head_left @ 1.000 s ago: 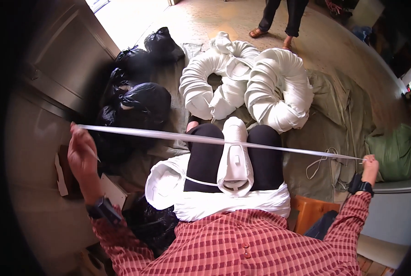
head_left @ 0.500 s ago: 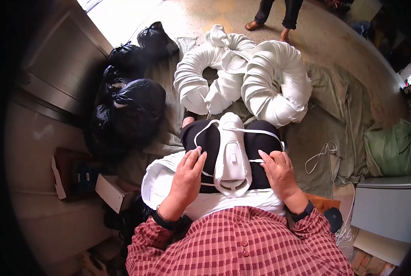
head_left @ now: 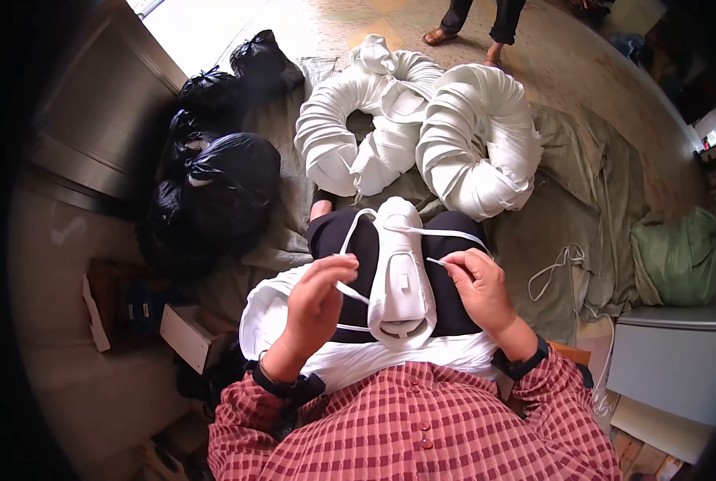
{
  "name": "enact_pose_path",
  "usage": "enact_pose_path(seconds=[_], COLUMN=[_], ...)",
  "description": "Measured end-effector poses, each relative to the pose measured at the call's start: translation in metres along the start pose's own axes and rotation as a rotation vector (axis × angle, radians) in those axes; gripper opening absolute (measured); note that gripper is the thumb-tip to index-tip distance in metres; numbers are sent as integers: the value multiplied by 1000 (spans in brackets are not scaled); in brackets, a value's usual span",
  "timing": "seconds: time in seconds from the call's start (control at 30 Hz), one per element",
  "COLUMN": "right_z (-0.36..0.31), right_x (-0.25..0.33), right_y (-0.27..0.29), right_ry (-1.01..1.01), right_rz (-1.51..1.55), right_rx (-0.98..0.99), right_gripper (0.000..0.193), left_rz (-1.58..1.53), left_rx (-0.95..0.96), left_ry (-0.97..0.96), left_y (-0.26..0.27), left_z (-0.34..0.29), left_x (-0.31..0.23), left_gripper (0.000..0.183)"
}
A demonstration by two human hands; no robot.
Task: Lacing and tying the laces of new white shoes.
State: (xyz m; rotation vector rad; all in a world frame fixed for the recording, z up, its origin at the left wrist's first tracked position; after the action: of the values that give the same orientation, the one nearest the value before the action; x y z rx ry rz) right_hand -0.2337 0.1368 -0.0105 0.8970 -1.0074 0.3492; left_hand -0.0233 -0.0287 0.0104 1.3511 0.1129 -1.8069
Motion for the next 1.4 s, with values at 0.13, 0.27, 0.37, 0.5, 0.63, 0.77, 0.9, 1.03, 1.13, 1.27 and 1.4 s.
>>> enact_pose_path(seconds=[0.13, 0.27, 0.37, 0.5, 0.63, 0.77, 0.9, 1.03, 1.13, 1.27, 1.4], right_z=[10, 18, 21, 27, 37, 45, 37, 22, 31, 41, 52], right_x=[-5, -5, -4, 1, 22, 10, -8, -11, 8, 23, 33], right_y=[-6, -15, -17, -21, -19, -27, -32, -36, -33, -31, -35], right_ry=[-12, -41, -67, 26, 234, 34, -318, -441, -97, 277, 442], right_rz=[17, 31, -5, -46, -248, -113, 36, 37, -154, -379, -361], right_rx=[54, 111, 159, 157, 237, 285, 326, 340, 321, 398, 421], right_gripper=[9, 9, 10, 11, 12, 9, 12, 13, 11, 21, 17], left_rz=[-646, -366, -154, 39, 11, 120, 181, 224, 233, 258, 459], left_rx=[-161, -59, 84, 69, 20, 43, 4, 4, 92, 95, 335], left_ry=[575, 471, 488, 332, 300, 290, 284, 326, 288, 188, -25], left_y=[-11, -19, -29, -32, -33, -35, -37, -31, -33, -34, -40], left_z=[-1, 5, 1, 6, 10, 14, 12, 10, 15, 24, 45], left_x=[23, 25, 32, 28, 29, 33, 38, 41, 37, 37, 22], left_gripper=[22, 20, 13, 14, 10, 9, 9, 8, 10, 10, 10])
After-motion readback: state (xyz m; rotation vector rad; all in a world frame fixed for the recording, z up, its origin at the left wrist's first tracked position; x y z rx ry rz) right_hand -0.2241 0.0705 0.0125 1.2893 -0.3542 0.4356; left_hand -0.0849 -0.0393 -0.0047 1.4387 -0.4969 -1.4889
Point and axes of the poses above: each hand's wrist, its own z-axis towards the middle knuckle, its own y-axis out of the back of the hand, x = y × z, the point moved 6 cm from there along z, towards the middle knuckle, and after that the axes turned 3 degrees about -x, right-handed, at the moved point
